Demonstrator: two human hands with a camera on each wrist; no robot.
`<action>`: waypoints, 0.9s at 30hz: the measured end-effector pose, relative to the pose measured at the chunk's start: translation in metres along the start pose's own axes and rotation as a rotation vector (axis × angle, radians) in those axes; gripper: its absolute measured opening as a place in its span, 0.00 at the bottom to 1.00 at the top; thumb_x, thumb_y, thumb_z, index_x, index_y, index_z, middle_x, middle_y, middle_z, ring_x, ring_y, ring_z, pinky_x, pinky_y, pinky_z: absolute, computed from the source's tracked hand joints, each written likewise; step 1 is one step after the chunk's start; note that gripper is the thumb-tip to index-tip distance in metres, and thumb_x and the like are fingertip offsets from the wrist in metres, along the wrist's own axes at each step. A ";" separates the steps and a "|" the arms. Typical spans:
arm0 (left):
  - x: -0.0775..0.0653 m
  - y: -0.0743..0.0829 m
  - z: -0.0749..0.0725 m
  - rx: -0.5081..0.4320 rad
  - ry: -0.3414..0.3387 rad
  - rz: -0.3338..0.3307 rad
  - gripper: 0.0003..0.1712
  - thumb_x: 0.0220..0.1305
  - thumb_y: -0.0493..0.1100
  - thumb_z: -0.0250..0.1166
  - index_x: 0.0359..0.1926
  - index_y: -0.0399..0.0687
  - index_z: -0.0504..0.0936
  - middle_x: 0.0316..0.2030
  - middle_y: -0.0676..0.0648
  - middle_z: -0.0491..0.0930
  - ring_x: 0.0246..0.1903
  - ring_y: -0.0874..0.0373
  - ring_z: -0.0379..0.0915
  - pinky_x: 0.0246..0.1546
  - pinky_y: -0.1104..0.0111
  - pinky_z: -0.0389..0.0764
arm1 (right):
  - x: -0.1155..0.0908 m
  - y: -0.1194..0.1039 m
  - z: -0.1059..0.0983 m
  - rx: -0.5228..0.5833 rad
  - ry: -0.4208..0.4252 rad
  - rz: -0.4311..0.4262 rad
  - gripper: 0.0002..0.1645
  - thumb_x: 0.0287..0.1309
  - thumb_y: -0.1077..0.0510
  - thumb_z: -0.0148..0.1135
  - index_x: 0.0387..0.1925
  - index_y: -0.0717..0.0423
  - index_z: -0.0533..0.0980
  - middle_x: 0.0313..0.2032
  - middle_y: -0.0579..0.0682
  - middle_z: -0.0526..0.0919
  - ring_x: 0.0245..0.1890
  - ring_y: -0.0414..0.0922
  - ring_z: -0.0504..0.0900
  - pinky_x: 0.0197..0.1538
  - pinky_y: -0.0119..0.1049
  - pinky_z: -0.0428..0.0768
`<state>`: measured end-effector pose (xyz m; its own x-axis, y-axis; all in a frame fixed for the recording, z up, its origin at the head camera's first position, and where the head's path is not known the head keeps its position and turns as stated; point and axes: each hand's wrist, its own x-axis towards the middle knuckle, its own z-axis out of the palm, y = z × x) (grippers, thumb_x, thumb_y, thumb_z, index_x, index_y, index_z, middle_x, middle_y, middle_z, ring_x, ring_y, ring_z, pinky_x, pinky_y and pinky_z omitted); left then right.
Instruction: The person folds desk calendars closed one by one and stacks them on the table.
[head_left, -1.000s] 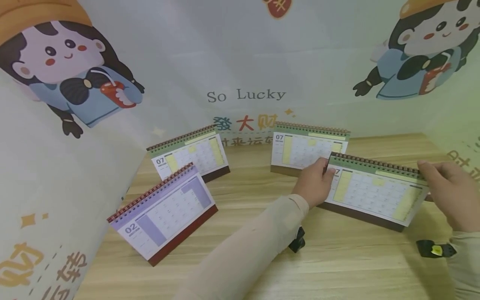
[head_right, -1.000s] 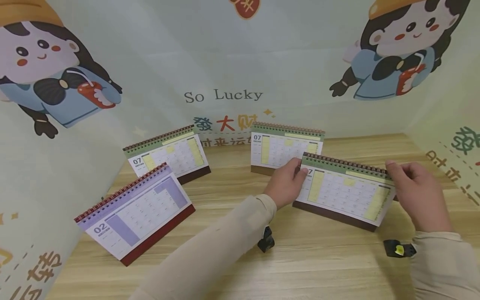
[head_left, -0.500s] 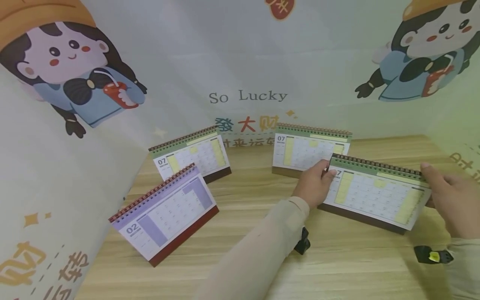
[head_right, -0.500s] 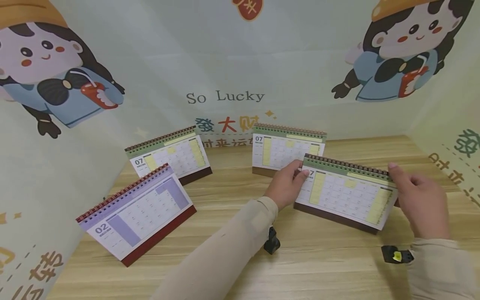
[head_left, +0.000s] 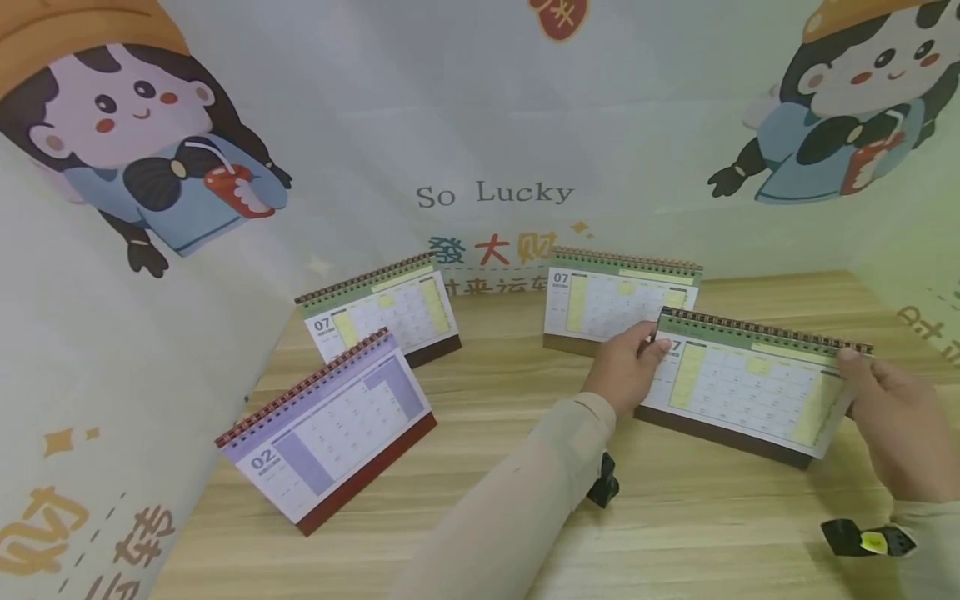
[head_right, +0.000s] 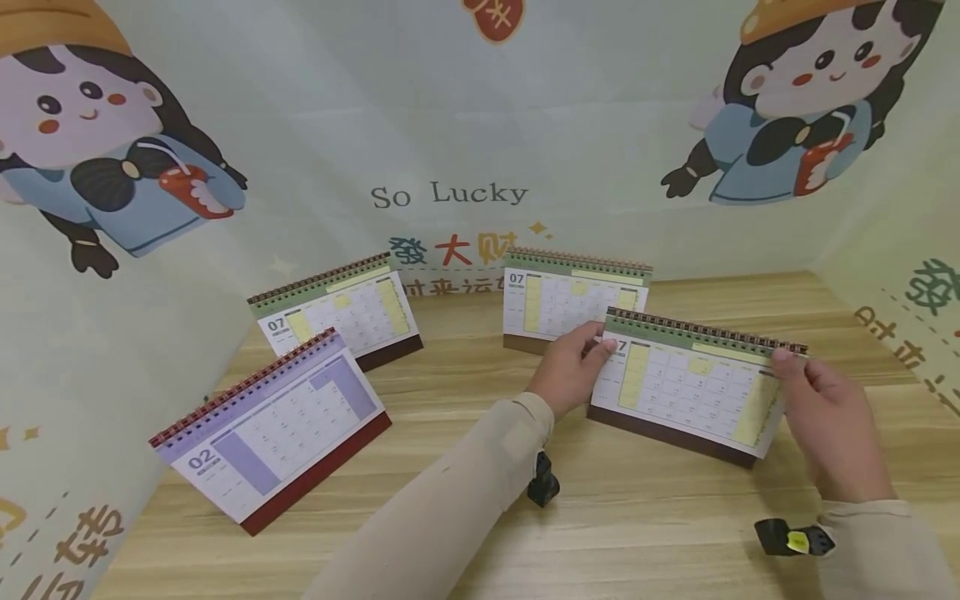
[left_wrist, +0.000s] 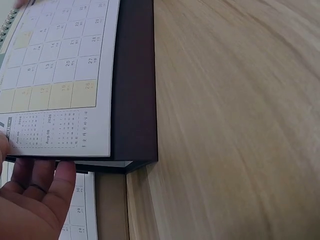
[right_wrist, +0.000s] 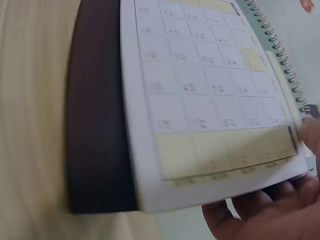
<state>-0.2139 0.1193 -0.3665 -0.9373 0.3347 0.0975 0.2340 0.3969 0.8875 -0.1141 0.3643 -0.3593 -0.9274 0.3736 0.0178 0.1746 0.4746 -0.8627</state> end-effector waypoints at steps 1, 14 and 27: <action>0.000 0.000 0.000 0.001 0.000 0.002 0.13 0.73 0.51 0.57 0.51 0.55 0.81 0.30 0.57 0.75 0.29 0.62 0.68 0.33 0.71 0.71 | 0.002 0.005 0.001 0.033 -0.049 -0.026 0.34 0.75 0.38 0.41 0.64 0.60 0.69 0.54 0.54 0.79 0.54 0.52 0.77 0.51 0.41 0.78; 0.002 0.000 0.000 0.028 -0.032 0.008 0.10 0.74 0.51 0.55 0.49 0.56 0.78 0.26 0.54 0.73 0.26 0.62 0.66 0.27 0.71 0.68 | 0.003 0.021 0.016 -0.028 -0.014 -0.151 0.29 0.76 0.43 0.43 0.68 0.57 0.60 0.45 0.37 0.76 0.38 0.29 0.75 0.32 0.28 0.75; 0.001 -0.004 0.001 0.014 -0.038 0.031 0.12 0.75 0.51 0.55 0.51 0.54 0.78 0.28 0.55 0.74 0.28 0.62 0.67 0.30 0.71 0.69 | 0.005 0.024 0.016 -0.042 -0.004 -0.189 0.33 0.77 0.47 0.44 0.68 0.68 0.58 0.40 0.25 0.74 0.36 0.26 0.77 0.33 0.25 0.77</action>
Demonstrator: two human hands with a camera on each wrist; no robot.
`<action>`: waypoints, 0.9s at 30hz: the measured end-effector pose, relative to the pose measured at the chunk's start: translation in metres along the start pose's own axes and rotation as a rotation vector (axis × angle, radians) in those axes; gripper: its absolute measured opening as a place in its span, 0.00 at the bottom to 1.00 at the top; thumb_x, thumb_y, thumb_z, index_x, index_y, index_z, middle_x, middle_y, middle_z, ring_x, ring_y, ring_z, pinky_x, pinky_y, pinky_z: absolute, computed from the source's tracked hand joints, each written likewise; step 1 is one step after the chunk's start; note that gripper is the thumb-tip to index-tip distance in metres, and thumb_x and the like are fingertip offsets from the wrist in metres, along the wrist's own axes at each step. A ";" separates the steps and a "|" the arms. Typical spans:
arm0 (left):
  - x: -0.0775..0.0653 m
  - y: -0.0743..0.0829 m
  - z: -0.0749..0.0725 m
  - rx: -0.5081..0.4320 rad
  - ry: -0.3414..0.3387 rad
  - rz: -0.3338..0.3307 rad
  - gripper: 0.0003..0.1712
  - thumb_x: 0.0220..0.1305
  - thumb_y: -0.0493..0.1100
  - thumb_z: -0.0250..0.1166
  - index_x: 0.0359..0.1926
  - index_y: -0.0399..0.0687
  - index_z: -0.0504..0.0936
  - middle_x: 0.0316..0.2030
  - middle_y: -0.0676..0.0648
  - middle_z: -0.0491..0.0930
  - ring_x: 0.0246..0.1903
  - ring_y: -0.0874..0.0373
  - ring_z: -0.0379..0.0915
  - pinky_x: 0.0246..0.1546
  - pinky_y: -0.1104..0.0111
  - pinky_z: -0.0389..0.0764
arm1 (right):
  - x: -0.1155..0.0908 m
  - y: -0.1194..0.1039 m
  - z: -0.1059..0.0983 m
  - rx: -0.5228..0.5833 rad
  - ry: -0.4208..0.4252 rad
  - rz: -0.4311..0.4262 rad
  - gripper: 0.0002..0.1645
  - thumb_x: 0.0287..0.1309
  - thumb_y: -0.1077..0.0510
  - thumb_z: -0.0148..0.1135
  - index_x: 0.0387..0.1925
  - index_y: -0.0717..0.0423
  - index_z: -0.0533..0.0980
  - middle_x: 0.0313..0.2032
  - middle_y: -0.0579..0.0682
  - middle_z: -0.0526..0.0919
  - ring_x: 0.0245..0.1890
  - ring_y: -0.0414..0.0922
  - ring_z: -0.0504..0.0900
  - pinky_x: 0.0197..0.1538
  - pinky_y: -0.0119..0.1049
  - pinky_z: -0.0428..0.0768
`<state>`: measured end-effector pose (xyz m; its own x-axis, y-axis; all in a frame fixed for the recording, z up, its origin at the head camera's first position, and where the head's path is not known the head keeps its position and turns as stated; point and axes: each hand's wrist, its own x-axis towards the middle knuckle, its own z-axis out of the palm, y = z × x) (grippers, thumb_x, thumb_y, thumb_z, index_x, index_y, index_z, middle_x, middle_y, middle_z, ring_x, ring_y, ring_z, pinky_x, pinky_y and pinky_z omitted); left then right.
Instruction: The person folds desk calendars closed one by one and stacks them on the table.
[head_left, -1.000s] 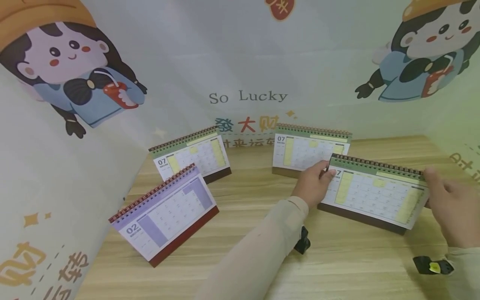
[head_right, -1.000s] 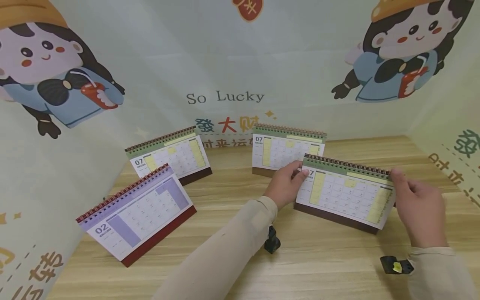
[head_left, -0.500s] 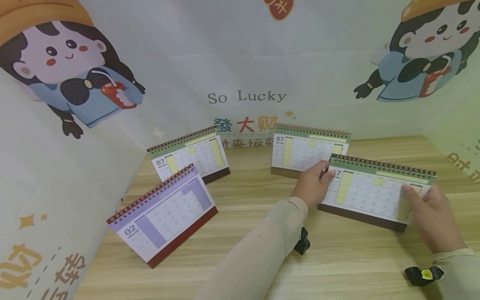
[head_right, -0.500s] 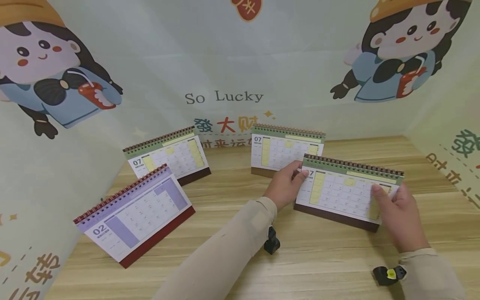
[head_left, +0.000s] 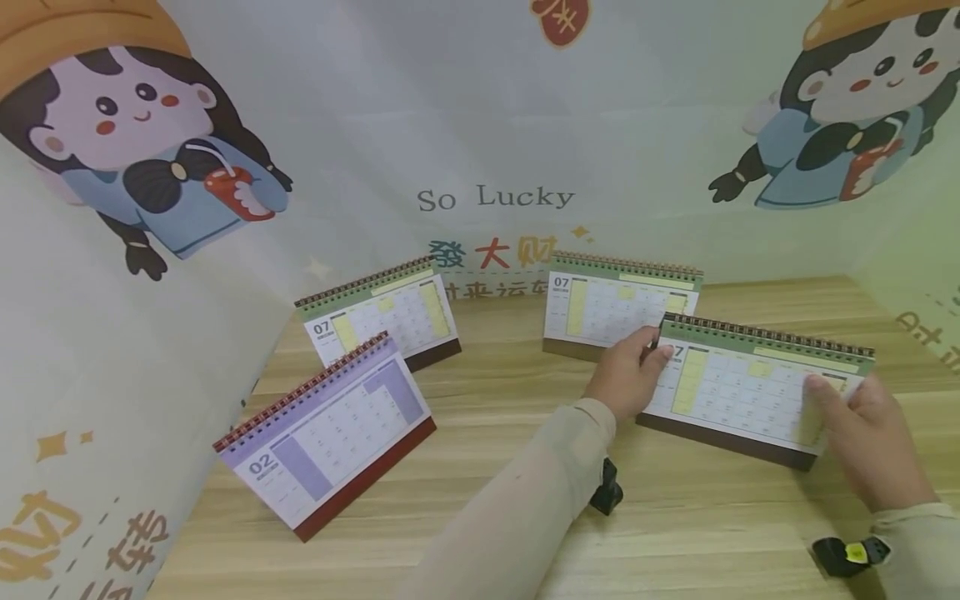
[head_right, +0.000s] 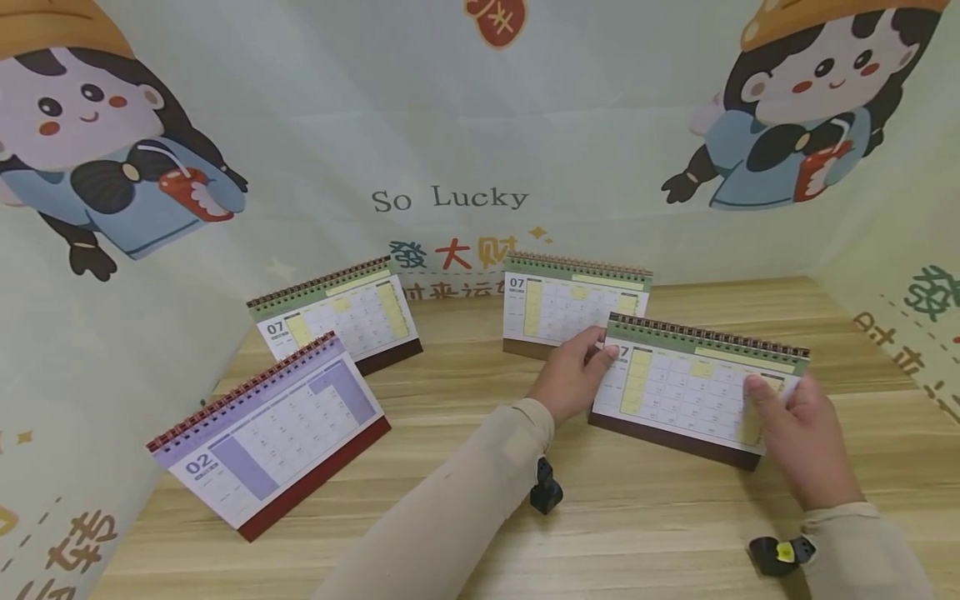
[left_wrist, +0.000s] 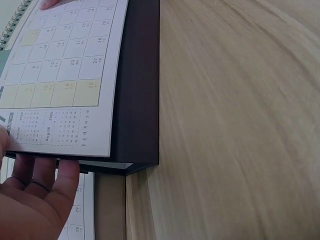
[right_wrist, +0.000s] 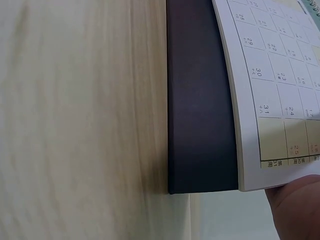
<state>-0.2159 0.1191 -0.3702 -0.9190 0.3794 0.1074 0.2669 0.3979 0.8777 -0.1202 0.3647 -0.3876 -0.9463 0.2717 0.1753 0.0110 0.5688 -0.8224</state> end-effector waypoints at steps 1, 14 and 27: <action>0.000 0.000 0.000 0.000 -0.003 0.004 0.12 0.75 0.51 0.54 0.50 0.53 0.78 0.27 0.54 0.73 0.27 0.62 0.67 0.29 0.71 0.69 | 0.000 0.000 0.000 -0.001 -0.001 -0.002 0.32 0.77 0.47 0.44 0.68 0.68 0.59 0.40 0.24 0.74 0.36 0.25 0.77 0.33 0.25 0.76; -0.008 -0.001 0.001 -0.015 -0.016 0.009 0.10 0.75 0.52 0.54 0.45 0.54 0.77 0.25 0.54 0.72 0.25 0.62 0.66 0.26 0.71 0.68 | 0.010 0.009 -0.005 -0.009 -0.060 -0.018 0.32 0.77 0.47 0.42 0.64 0.72 0.61 0.36 0.21 0.74 0.36 0.23 0.77 0.32 0.24 0.76; -0.016 -0.001 0.002 -0.018 -0.015 0.031 0.11 0.75 0.53 0.54 0.45 0.53 0.77 0.22 0.53 0.69 0.23 0.62 0.64 0.26 0.71 0.67 | 0.017 0.009 -0.008 0.017 -0.111 -0.015 0.34 0.78 0.47 0.39 0.65 0.75 0.59 0.34 0.21 0.77 0.34 0.28 0.80 0.33 0.28 0.80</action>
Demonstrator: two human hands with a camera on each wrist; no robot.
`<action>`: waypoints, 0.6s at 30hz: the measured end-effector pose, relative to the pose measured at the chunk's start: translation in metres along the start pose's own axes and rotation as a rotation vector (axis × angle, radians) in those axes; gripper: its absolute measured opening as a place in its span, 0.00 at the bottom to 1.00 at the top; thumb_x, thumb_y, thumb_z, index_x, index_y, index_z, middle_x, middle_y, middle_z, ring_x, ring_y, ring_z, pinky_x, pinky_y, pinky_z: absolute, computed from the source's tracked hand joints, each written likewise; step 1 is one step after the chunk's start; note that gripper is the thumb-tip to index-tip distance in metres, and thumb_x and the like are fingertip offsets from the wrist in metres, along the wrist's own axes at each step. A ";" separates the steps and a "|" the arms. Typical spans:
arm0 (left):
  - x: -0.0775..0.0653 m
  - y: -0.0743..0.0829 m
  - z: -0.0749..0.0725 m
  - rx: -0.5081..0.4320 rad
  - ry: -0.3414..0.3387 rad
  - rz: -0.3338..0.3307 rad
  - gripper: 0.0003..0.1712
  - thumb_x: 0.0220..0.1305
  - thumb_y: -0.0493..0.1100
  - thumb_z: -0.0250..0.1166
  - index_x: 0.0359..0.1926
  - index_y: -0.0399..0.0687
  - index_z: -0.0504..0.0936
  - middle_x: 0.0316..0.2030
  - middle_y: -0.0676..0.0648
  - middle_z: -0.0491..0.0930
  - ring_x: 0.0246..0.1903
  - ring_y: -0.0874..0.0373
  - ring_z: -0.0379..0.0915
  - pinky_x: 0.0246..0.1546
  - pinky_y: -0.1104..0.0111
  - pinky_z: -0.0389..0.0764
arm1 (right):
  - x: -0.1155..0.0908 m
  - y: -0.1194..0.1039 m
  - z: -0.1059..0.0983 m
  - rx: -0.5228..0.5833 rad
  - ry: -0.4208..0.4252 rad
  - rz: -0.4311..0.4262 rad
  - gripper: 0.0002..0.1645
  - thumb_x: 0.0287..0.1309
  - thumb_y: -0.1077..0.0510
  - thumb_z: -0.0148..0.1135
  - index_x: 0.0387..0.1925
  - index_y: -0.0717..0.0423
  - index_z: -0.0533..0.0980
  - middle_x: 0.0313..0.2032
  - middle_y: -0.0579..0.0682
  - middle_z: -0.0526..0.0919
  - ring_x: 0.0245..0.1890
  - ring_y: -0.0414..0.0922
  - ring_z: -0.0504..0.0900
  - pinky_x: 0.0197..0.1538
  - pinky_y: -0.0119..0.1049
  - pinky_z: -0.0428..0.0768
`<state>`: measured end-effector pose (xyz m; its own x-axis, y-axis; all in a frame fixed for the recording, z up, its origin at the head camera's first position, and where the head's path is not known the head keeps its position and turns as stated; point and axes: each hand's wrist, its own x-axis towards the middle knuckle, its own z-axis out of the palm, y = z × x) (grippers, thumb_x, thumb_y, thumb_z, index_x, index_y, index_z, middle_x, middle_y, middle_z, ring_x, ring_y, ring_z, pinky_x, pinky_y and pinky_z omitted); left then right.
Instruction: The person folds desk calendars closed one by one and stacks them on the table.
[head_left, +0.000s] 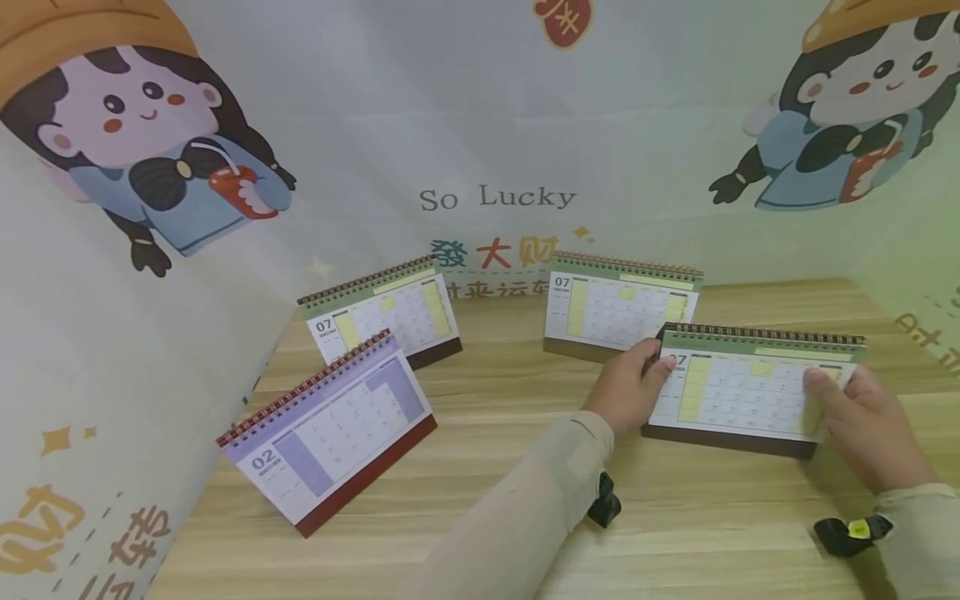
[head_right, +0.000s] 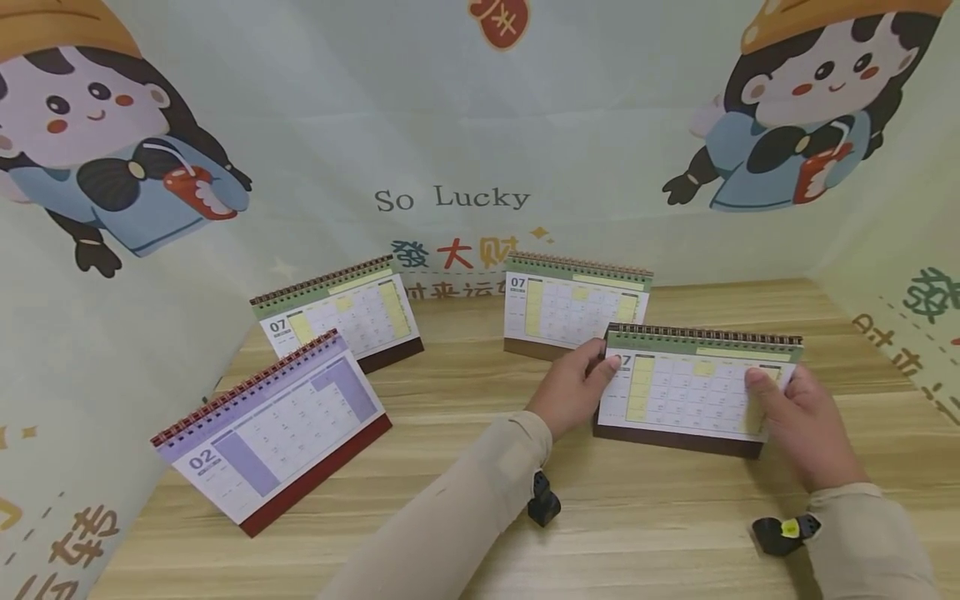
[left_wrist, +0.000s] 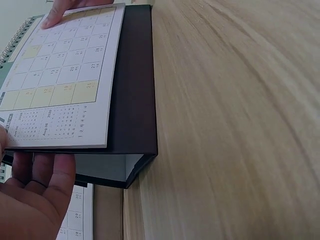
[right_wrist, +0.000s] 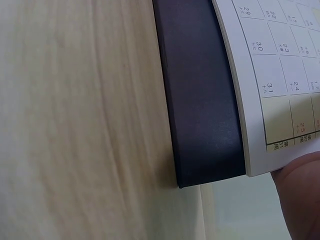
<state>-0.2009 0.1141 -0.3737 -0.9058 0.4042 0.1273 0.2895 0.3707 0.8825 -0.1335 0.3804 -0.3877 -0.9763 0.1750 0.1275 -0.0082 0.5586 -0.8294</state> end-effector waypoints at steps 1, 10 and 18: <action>0.000 0.000 0.000 0.001 -0.001 0.006 0.11 0.75 0.53 0.54 0.43 0.52 0.77 0.22 0.53 0.69 0.23 0.62 0.64 0.25 0.71 0.67 | 0.001 0.000 0.000 0.005 -0.002 -0.003 0.34 0.78 0.47 0.39 0.65 0.75 0.58 0.34 0.21 0.77 0.34 0.28 0.81 0.33 0.28 0.80; -0.003 0.000 0.002 0.052 -0.005 0.036 0.13 0.76 0.51 0.53 0.36 0.52 0.77 0.23 0.54 0.72 0.23 0.63 0.67 0.24 0.72 0.69 | 0.007 0.002 0.000 0.004 -0.002 0.018 0.35 0.78 0.46 0.40 0.68 0.71 0.58 0.34 0.20 0.77 0.35 0.26 0.79 0.34 0.25 0.78; -0.006 0.000 0.001 0.094 -0.011 0.051 0.12 0.76 0.51 0.53 0.37 0.51 0.76 0.25 0.56 0.73 0.25 0.64 0.68 0.26 0.74 0.71 | 0.011 0.003 0.000 -0.034 0.007 0.022 0.37 0.77 0.43 0.40 0.72 0.68 0.58 0.37 0.20 0.75 0.36 0.25 0.76 0.33 0.24 0.76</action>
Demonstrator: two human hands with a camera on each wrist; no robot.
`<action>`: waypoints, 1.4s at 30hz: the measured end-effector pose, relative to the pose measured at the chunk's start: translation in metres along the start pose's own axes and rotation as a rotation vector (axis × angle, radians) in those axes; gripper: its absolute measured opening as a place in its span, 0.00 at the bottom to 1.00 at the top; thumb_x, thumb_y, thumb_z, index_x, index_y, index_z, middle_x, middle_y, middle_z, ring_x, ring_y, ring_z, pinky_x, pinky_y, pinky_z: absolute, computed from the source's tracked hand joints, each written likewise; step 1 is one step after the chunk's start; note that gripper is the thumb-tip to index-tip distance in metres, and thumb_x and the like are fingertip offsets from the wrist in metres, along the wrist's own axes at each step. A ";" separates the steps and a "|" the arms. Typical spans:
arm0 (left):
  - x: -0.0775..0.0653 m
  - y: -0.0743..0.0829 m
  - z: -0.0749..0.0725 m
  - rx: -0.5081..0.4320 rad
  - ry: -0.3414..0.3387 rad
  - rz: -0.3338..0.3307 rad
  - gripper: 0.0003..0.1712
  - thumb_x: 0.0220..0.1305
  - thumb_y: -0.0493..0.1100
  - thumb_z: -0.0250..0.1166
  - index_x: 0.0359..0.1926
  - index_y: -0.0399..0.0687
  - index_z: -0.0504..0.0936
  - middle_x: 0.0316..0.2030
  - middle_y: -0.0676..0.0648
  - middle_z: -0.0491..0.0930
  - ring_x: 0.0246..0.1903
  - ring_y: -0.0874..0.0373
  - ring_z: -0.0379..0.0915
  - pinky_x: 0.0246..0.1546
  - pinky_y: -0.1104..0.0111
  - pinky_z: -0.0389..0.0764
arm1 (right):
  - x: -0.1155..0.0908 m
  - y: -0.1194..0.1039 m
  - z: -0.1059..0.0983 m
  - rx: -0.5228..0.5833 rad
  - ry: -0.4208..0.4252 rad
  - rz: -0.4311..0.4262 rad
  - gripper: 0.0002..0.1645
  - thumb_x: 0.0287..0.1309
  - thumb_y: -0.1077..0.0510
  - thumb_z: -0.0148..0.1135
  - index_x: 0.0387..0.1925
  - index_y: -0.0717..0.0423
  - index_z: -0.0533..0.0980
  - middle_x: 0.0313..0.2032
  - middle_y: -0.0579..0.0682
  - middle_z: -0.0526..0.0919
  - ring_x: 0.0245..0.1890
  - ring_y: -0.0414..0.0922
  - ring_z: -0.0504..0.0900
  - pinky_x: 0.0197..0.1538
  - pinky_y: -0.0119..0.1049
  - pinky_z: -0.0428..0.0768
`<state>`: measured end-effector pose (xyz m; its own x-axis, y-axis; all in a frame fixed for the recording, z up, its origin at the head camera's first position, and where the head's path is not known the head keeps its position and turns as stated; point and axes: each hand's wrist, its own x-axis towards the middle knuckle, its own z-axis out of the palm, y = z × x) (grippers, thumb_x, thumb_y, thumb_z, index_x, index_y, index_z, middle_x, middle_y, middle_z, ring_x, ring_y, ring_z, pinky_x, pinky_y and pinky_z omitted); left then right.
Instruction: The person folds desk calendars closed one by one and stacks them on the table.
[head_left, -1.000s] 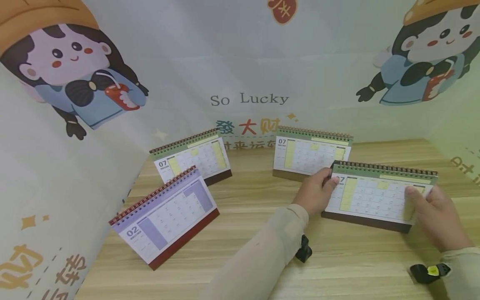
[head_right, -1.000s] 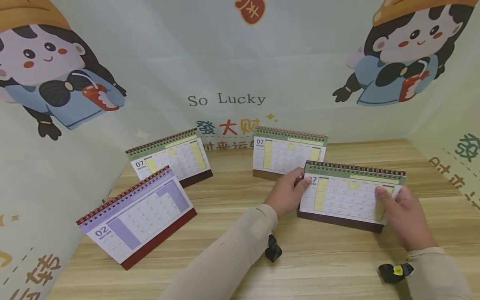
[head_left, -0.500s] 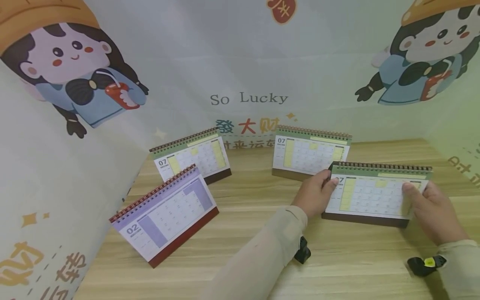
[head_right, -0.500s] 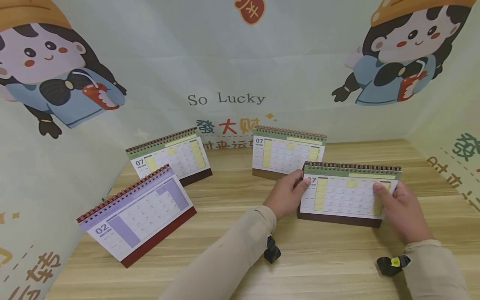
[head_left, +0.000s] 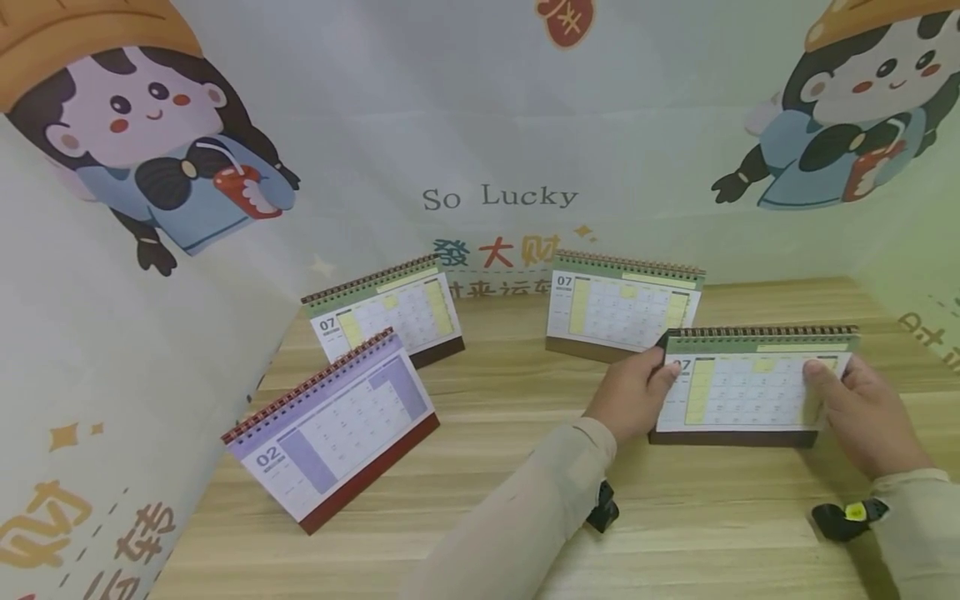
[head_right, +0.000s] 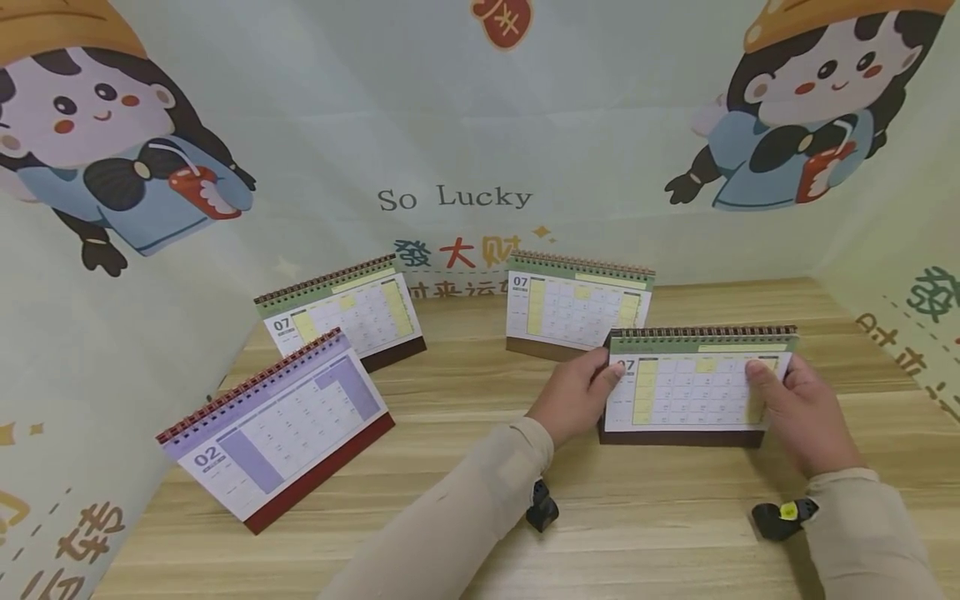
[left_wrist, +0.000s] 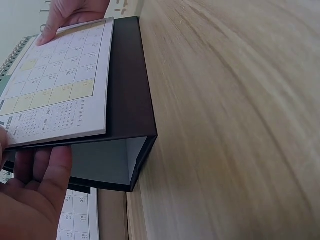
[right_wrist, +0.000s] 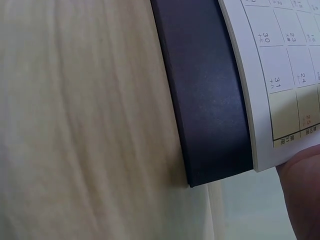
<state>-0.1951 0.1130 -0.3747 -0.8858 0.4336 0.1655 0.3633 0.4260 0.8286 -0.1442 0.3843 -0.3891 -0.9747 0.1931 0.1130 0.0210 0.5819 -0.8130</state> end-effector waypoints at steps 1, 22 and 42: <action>-0.001 0.000 0.000 0.003 -0.001 0.000 0.12 0.76 0.52 0.53 0.38 0.52 0.76 0.25 0.56 0.73 0.25 0.64 0.68 0.26 0.74 0.70 | 0.001 0.000 0.000 -0.011 0.000 0.004 0.37 0.77 0.42 0.40 0.72 0.67 0.58 0.37 0.20 0.74 0.36 0.26 0.76 0.33 0.25 0.76; -0.011 0.003 0.004 0.096 0.001 0.079 0.13 0.75 0.50 0.55 0.35 0.48 0.75 0.25 0.57 0.74 0.20 0.68 0.67 0.19 0.77 0.68 | 0.017 0.002 -0.004 0.010 -0.051 -0.010 0.36 0.77 0.43 0.42 0.66 0.73 0.61 0.35 0.18 0.73 0.39 0.27 0.70 0.36 0.22 0.70; -0.019 0.008 0.005 0.182 0.002 0.138 0.13 0.74 0.48 0.59 0.33 0.46 0.78 0.21 0.58 0.71 0.18 0.70 0.62 0.17 0.80 0.65 | 0.028 0.004 -0.002 0.090 -0.101 -0.029 0.40 0.77 0.44 0.40 0.70 0.77 0.53 0.37 0.18 0.74 0.33 0.26 0.70 0.29 0.24 0.68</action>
<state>-0.1739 0.1125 -0.3742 -0.8245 0.4964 0.2715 0.5270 0.4991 0.6879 -0.1707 0.3937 -0.3884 -0.9921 0.0944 0.0829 -0.0230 0.5118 -0.8588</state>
